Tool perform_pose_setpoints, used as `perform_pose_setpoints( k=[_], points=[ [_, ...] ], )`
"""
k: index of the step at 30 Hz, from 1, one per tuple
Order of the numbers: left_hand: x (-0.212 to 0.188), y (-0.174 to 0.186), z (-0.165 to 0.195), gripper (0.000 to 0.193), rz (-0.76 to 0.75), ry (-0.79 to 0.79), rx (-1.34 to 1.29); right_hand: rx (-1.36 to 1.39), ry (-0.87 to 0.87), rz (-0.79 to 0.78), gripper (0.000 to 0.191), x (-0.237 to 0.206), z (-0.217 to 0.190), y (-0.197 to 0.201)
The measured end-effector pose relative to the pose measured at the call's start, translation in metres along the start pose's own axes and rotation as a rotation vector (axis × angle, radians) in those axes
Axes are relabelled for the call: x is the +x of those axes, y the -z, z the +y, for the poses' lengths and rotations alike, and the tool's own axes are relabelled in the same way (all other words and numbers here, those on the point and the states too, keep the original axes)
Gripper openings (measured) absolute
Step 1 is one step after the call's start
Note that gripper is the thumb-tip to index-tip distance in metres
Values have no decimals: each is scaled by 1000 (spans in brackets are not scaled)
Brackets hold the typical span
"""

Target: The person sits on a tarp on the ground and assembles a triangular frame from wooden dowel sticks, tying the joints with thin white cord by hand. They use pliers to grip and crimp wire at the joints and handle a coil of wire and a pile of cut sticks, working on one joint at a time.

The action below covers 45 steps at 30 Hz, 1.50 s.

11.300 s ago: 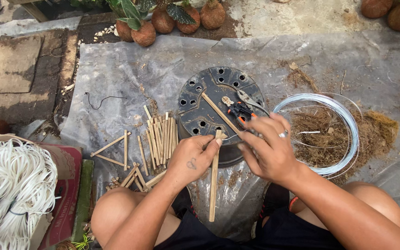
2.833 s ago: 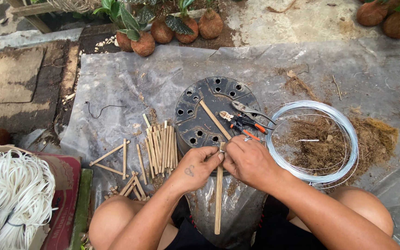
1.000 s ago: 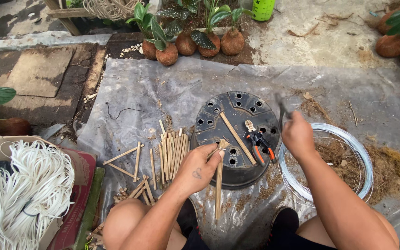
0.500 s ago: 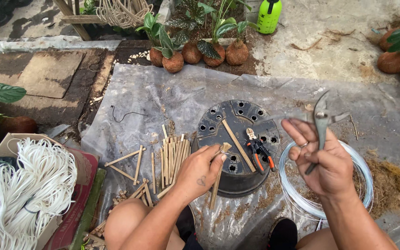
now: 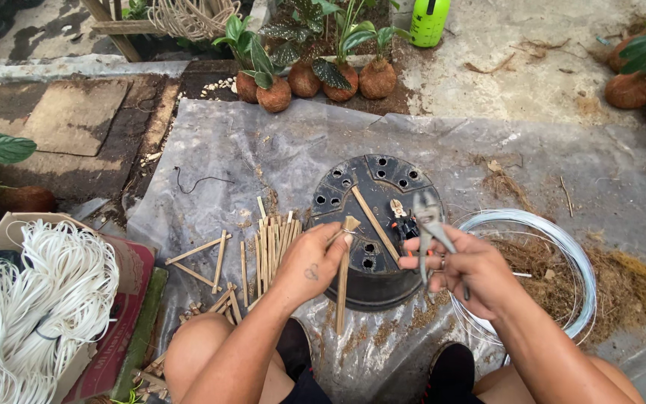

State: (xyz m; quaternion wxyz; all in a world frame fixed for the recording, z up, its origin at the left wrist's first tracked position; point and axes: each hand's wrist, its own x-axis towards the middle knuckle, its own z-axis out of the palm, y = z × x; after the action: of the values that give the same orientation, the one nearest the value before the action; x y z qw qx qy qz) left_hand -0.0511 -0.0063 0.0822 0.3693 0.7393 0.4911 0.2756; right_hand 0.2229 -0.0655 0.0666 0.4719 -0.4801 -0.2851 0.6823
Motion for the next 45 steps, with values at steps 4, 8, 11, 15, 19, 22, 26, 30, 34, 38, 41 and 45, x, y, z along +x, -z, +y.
perform_pose_setpoints(
  k=[4, 8, 11, 15, 19, 22, 26, 30, 34, 38, 41, 45],
  points=[
    [0, 2, 0, 33, 57, -67, -5, -68, -196, -28, 77, 6, 12, -16],
    [-6, 3, 2, 29, 96, -142, 252, -306, -185, -183, 80, -11, 24, -23],
    [-12, 6, 1, 27, 55, -203, 356, -412, -176, -233, 83, -18, 33, -25],
    [-15, 6, 2, 27, 33, -232, 346, -445, -201, -225, 85, -19, 39, -25],
    [-14, 5, 4, 26, -45, -175, 369, -449, -252, -229, 85, -20, 38, -25],
    [-12, 6, 4, 26, -48, -205, 384, -436, -276, -226, 83, -20, 36, -25],
    [-11, 6, 3, 24, -61, -255, 423, -420, -261, -248, 79, -20, 35, -24],
    [-13, 7, 4, 22, -94, -232, 400, -443, -248, -236, 83, -20, 37, -22],
    [-13, 7, 6, 19, -100, -212, 428, -419, -256, -236, 82, -21, 36, -22],
    [-14, 6, 8, 22, -105, -165, 393, -397, -294, -220, 81, -21, 31, -23],
    [-13, 7, 6, 27, -68, -129, 274, -289, -295, -260, 79, -21, 25, -22],
    [-7, 11, -2, 35, -50, -53, 97, -337, -245, -207, 69, -14, 21, -18]
  ],
)
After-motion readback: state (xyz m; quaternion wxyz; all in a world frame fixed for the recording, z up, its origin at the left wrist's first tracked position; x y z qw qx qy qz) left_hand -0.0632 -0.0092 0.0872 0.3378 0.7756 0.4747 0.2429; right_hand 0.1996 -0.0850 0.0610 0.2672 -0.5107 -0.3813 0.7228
